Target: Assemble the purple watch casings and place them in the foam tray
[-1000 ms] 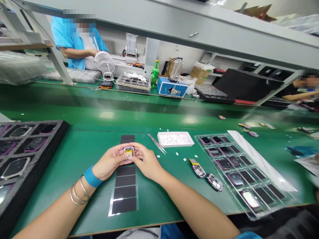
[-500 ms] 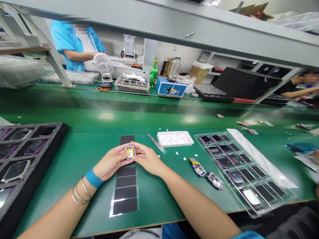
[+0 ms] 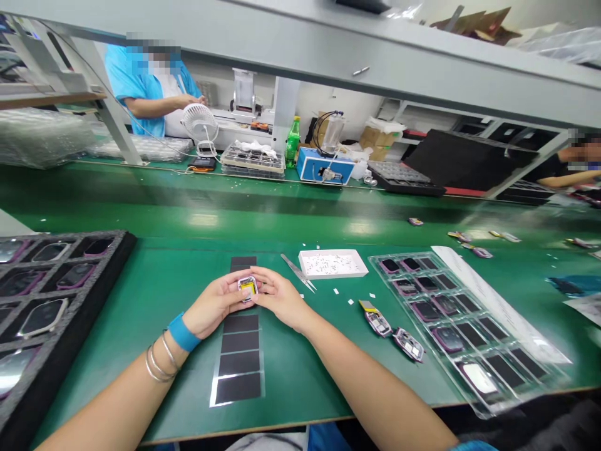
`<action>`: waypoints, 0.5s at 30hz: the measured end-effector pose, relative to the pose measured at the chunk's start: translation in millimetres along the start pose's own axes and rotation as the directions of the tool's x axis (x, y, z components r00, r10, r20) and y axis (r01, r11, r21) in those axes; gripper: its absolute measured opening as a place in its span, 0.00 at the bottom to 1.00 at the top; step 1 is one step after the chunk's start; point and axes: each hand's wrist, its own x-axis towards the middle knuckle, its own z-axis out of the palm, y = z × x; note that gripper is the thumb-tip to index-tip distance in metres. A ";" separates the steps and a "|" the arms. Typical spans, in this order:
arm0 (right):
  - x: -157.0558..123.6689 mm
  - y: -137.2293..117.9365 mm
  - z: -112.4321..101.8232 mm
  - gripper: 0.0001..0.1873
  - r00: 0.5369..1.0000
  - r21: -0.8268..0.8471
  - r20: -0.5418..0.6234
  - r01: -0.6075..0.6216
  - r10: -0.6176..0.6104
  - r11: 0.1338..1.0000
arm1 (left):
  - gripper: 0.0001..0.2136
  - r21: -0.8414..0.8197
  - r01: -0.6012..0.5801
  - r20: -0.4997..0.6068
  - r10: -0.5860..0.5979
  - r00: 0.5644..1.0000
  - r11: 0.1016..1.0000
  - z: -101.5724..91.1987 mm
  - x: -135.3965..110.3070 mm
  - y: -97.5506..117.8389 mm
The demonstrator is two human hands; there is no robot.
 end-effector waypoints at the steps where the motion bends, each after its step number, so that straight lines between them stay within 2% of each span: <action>1: 0.3 0.7 -0.5 0.31 1.000 0.024 0.009 -0.007 0.007 1.000 | 0.22 0.011 -0.006 0.008 0.006 1.000 1.000 -0.5 1.4 -0.8; 5: 0.6 2.3 0.2 0.30 0.998 0.053 0.069 0.009 -0.013 0.999 | 0.19 0.059 -0.027 0.046 0.025 0.999 0.998 -2.9 5.5 -4.9; 9: 2.7 0.8 3.2 0.27 0.995 0.042 0.099 -0.019 0.015 0.999 | 0.20 0.000 -0.059 0.075 0.059 0.995 0.998 -3.3 7.3 -8.3; 12: 5.9 0.0 2.3 0.31 0.997 -0.034 0.055 -0.050 0.052 0.998 | 0.24 -0.010 -0.093 0.009 0.093 0.996 0.996 -3.7 12.7 -10.7; 15: 9.0 2.7 -6.4 0.35 0.997 -0.115 -0.032 -0.077 0.074 0.990 | 0.27 -0.031 -0.170 -0.123 0.165 0.979 0.985 -8.3 16.5 -10.7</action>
